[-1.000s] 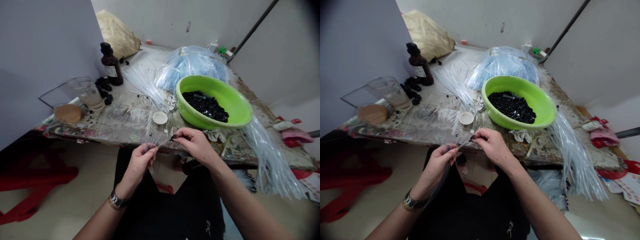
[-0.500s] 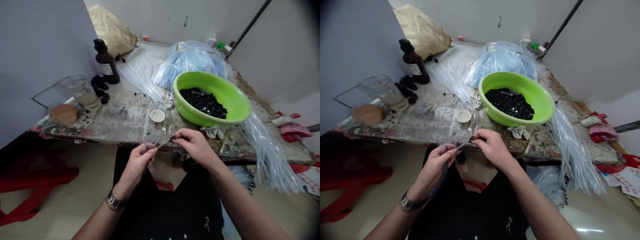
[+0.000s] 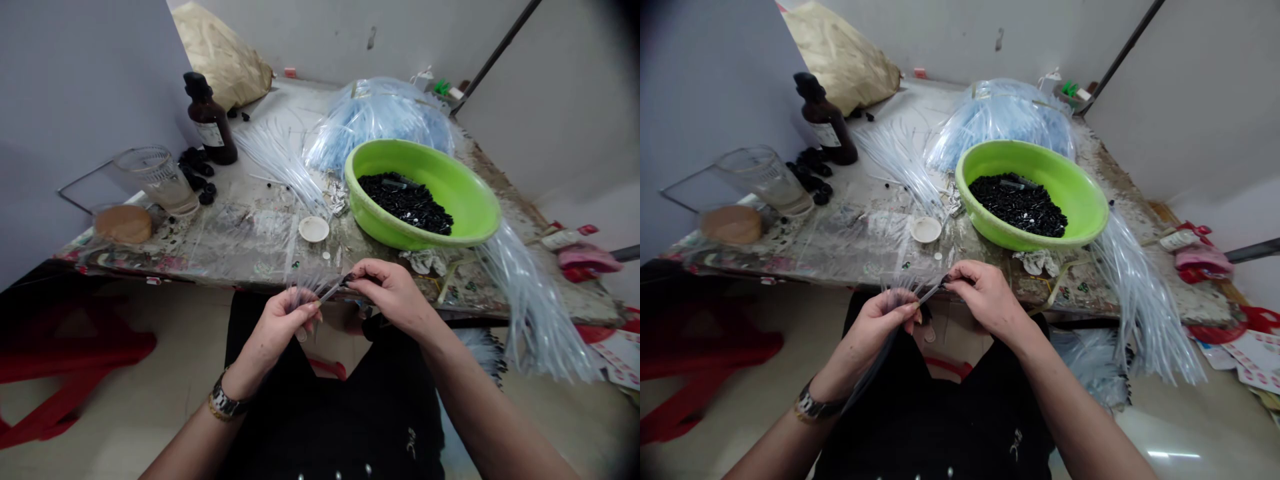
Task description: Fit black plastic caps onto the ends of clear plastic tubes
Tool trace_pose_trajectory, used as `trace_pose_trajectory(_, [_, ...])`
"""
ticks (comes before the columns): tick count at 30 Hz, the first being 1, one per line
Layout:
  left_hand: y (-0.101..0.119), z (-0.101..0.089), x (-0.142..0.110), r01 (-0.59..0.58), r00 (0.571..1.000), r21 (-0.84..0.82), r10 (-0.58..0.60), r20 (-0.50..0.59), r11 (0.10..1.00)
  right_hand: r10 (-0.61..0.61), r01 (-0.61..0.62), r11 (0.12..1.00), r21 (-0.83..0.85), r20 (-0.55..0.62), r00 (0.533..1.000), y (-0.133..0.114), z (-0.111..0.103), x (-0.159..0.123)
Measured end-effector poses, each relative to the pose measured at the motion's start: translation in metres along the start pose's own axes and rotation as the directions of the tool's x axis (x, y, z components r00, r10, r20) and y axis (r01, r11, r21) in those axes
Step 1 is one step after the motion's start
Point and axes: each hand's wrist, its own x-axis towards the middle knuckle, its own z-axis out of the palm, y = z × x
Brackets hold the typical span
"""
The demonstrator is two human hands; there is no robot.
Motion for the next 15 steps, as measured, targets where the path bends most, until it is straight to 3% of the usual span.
trace_pose_trajectory(6, [0.000, 0.005, -0.001, 0.012, 1.000, 0.007, -0.012, 0.003, 1.000, 0.012, -0.012, 1.000, 0.008, 0.002, 1.000, -0.001, -0.002, -0.005])
trace_pose_trajectory(15, [0.007, 0.008, -0.002, -0.048, 0.993, 0.207, 0.024, 0.116, 0.977, 0.013, -0.014, 1.000, 0.020, 0.028, 1.000, -0.003, -0.002, -0.014])
